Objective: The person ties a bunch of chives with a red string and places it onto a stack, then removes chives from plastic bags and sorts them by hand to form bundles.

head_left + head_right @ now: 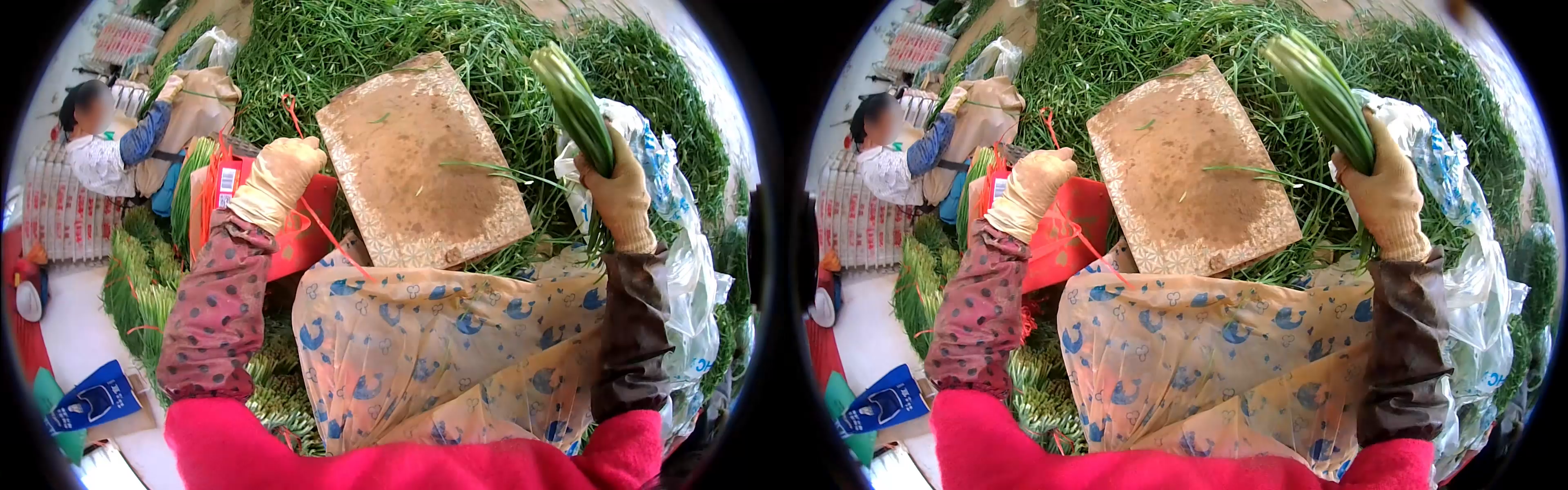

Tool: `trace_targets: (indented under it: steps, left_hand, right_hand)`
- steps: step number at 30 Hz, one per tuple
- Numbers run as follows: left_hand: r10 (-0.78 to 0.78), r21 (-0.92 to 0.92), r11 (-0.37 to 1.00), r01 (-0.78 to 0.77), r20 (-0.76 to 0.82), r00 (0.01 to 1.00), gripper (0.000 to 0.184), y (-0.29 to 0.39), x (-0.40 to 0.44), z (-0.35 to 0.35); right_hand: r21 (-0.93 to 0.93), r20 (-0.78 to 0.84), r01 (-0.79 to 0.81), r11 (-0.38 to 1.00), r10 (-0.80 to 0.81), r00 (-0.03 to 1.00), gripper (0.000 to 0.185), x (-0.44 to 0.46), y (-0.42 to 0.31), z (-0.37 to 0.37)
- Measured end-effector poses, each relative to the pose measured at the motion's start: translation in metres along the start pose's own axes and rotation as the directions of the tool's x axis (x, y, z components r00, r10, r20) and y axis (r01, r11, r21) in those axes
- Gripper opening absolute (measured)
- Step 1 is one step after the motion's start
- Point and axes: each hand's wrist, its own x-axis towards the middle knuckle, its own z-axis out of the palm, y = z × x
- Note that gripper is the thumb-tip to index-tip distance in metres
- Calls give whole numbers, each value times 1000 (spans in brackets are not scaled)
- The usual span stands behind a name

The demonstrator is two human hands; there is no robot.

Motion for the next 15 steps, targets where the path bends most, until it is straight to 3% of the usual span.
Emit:
trace_targets:
  steps: [1,3,4,5,7,8,9,10,11,12,14,15]
  left_hand:
    - [12,7,1000,-12,13,1000,7,-5,7,11]
    - [74,-109,992,-69,41,996,5,-13,23,32]
    - [85,-132,988,-85,-4,996,5,-3,39,36]
    - [44,-193,980,-40,20,999,11,2,50,52]
    - [-82,-258,957,133,199,976,12,25,82,84]
    - [-101,-323,932,163,200,975,17,32,92,108]
    - [-111,-490,839,235,269,957,22,38,96,129]
    - [-327,-662,546,513,396,858,25,54,107,126]
    - [-452,-717,145,682,565,690,28,69,111,120]
    - [-450,-718,146,681,565,692,28,73,105,126]
    - [-438,-570,660,490,239,867,36,80,90,135]
    - [-430,-569,663,486,242,870,36,83,82,132]
  right_hand:
    - [51,-16,46,998,-45,999,56,-2,17,13]
    - [0,74,-14,1000,14,997,57,-7,16,24]
    - [-106,185,-115,988,133,974,59,-4,1,23]
    - [-7,235,-118,993,116,965,59,-4,10,35]
    - [-30,315,-96,995,101,944,60,3,-2,37]
    - [-18,280,12,1000,-6,960,59,4,2,42]
    - [-25,276,14,1000,-6,961,59,8,0,41]
    - [-78,310,36,996,-10,951,59,13,-7,38]
    - [-129,343,58,990,-11,939,59,18,-15,35]
    - [-165,331,85,983,-26,943,53,21,-26,31]
    - [-227,380,97,969,-3,925,49,35,-47,26]
    - [-289,429,116,950,21,903,45,41,-54,28]
